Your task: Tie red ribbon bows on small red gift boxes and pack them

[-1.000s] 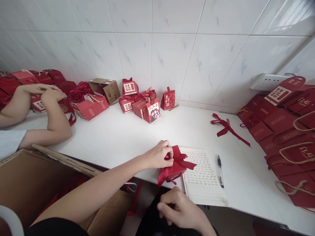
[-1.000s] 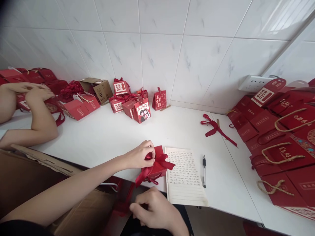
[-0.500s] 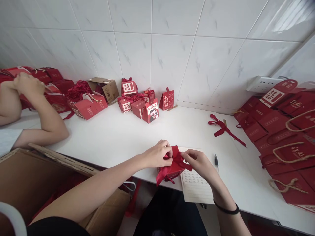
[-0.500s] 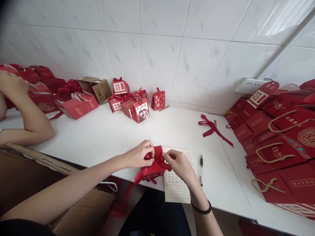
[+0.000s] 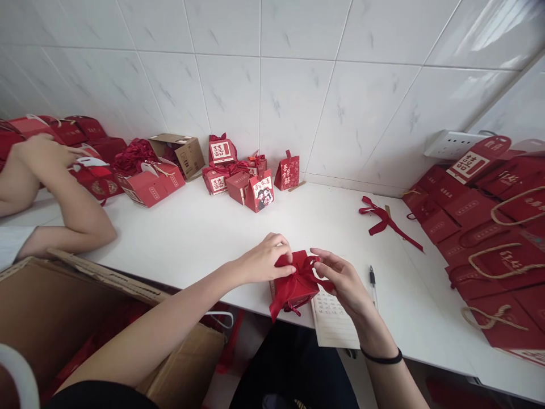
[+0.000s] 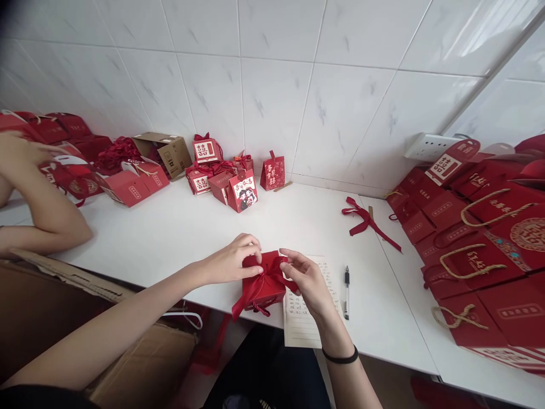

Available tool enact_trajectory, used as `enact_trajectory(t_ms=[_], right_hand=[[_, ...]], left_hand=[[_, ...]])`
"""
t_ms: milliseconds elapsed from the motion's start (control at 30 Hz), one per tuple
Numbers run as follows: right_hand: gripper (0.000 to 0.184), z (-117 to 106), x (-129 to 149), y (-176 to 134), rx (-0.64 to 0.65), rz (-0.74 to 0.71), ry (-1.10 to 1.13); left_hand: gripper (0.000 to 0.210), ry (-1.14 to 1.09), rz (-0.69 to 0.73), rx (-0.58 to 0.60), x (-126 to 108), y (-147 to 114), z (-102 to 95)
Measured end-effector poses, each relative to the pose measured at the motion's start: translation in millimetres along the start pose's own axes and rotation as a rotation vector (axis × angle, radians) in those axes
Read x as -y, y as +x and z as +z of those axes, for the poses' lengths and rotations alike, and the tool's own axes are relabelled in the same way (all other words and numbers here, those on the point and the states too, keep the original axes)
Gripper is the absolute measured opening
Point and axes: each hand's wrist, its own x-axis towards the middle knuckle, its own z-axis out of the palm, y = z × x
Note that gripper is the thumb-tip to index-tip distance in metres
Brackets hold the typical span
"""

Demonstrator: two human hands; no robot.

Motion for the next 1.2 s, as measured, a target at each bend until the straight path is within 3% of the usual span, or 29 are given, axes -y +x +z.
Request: enact_trajectory(t_ms=[133,200,267,367,633,900,1000,1067,1133,1200], right_hand=[[0.046,-2.3,-6.4,-0.5,-0.063,-0.065,-0.188],[0.042,-3.8,-8.5,0.2,-0.081,-0.102,-0.233],[0.043,-5.0,-9.3,1.1,-0.097,-0.11,-0.235],[0.046,-5.5,-9.8,1.5,-0.096,-0.073,-0.154],[0.046,-0.9,-19.7,-4.2,-0.054,0.07,0.362],[0.038,3.8,-38.7,4.1,-0.106,0.12,0.555],[0.037,2.6,-44.0,2.6,-0.102,0.083,0.471],[0.036,-7.8,-43.5,-3.7,-0.12,0.031,0.302],[0.035,-28.1,-40.6,-12.1,-0.229,-0.017,0.074],[0.036,-54.8,-37.8,-18.8,-0.423,-0.032,-0.178]], left_hand=[[0.03,0.096,-0.252,-0.148,-4.9,-9.9,-9.5],[0.042,0.064,-0.413,-0.095,-7.1,-13.5,-9.3],[0.046,-0.002,-0.48,-0.006,-8.0,-15.1,-6.6],[0.039,-0.106,-0.432,0.014,-6.6,-14.0,-0.4],[0.031,-0.204,-0.353,-0.11,2.9,-4.9,15.0],[0.013,-0.299,-0.307,-0.205,15.9,2.5,27.8],[0.014,-0.247,-0.294,-0.176,18.5,2.9,28.0],[0.015,-0.172,-0.273,-0.191,19.8,1.8,23.7],[0.02,-0.061,-0.2,-0.267,19.4,0.7,15.4],[0.036,0.043,-0.061,-0.266,15.9,1.5,5.4]])
